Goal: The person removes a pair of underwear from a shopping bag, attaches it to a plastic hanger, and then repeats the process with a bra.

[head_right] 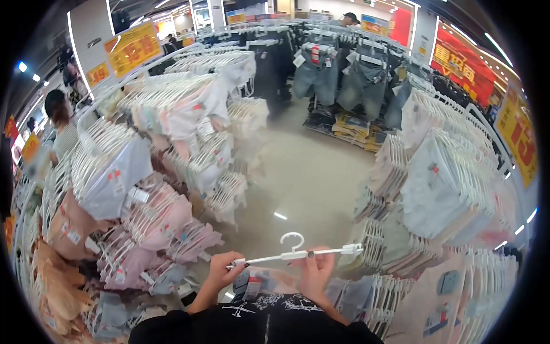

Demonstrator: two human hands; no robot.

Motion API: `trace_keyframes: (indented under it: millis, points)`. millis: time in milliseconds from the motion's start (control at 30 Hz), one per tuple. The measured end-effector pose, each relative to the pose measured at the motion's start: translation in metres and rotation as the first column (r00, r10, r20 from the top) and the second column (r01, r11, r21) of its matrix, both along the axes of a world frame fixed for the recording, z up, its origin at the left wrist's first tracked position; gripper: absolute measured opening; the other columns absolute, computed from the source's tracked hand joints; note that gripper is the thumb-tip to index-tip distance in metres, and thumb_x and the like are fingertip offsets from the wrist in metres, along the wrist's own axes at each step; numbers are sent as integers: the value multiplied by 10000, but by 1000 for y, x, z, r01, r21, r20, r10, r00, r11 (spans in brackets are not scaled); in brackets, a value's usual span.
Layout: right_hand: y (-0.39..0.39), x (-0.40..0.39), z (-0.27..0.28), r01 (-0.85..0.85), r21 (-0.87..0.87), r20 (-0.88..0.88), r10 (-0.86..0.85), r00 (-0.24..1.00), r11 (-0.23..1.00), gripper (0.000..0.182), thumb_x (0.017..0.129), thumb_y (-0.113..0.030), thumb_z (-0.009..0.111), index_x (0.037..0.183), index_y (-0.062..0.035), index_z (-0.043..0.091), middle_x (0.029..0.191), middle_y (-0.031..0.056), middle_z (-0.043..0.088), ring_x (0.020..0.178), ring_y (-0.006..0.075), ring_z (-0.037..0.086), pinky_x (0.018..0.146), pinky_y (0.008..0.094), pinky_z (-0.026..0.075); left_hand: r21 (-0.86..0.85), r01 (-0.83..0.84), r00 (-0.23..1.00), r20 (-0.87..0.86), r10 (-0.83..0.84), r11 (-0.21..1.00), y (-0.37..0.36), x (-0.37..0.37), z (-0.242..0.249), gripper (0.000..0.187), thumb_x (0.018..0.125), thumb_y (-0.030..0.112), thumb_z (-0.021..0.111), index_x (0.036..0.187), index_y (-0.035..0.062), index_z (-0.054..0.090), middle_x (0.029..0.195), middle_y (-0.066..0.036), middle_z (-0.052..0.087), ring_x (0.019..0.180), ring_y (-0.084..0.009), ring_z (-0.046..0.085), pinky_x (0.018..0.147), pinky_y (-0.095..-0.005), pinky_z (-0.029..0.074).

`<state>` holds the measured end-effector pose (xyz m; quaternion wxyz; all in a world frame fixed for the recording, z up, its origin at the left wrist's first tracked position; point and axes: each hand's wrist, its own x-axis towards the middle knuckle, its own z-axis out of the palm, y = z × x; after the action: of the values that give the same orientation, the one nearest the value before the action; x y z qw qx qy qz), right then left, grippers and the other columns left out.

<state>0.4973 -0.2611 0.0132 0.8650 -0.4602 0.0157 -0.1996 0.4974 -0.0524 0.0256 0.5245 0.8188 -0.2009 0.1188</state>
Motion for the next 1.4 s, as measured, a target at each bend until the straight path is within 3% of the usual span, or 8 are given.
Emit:
trace_keyframes:
  millis: [233,333,433,567,800,933,1167,1400]
  points:
    - [-10,79,-59,-177,-80,-54,173,983,981,245,833,-92,520,1042,5,438,829,128,598,724,250,618,674,347,521,66,-1,1000,-11,2,998,-10,71,4,81,740,111,574,770,43,607,674,-97,590,566,-239,575,516,-295,443]
    - [0,130,-97,-512,-576,-247,461,852,638,406,733,-60,642,1087,0,452,1041,126,550,953,233,561,855,366,446,-11,-51,995,-82,50,999,-5,112,-11,95,752,119,566,792,42,606,659,-96,581,552,-228,572,511,-295,437]
    - [33,173,-72,-681,-510,-264,658,705,525,604,658,-100,725,1176,-12,427,1178,120,476,1147,206,417,993,350,299,-63,61,981,-179,-71,996,5,170,-10,129,763,138,561,843,56,619,675,-97,577,580,-220,569,524,-292,433]
    - [63,241,-77,-685,-528,-261,672,693,502,564,695,-216,693,1181,-62,452,1161,86,489,1104,185,435,893,320,390,190,232,969,-127,-210,954,16,252,18,154,774,164,555,886,87,626,705,-86,583,606,-227,565,544,-279,428]
    - [67,348,-75,-697,-711,-508,618,601,94,336,735,-245,657,989,-51,555,879,19,569,767,136,524,669,288,439,-52,290,939,-175,-295,956,29,355,-2,146,777,158,560,854,43,609,693,-100,582,583,-224,570,537,-286,431]
    - [53,368,-102,-806,-431,-431,692,578,405,321,716,-300,668,922,-70,582,796,4,540,670,104,484,580,251,414,-23,274,949,-157,-274,961,26,400,3,135,778,141,555,829,22,595,678,-96,578,565,-189,567,535,-283,432]
    - [36,417,-158,-802,-553,-409,764,499,228,235,708,-211,667,881,-79,578,825,4,525,736,99,480,646,235,394,-117,168,967,-175,-187,979,22,453,5,124,769,119,549,799,2,576,654,-78,554,578,-150,538,529,-263,409]
    - [0,479,-155,-824,-383,-484,670,563,417,198,747,-152,644,896,-34,587,814,21,591,768,91,523,729,245,417,-266,54,992,-95,-82,963,-1,521,-3,129,773,109,525,762,-15,560,656,-43,546,590,-114,508,524,-242,392]
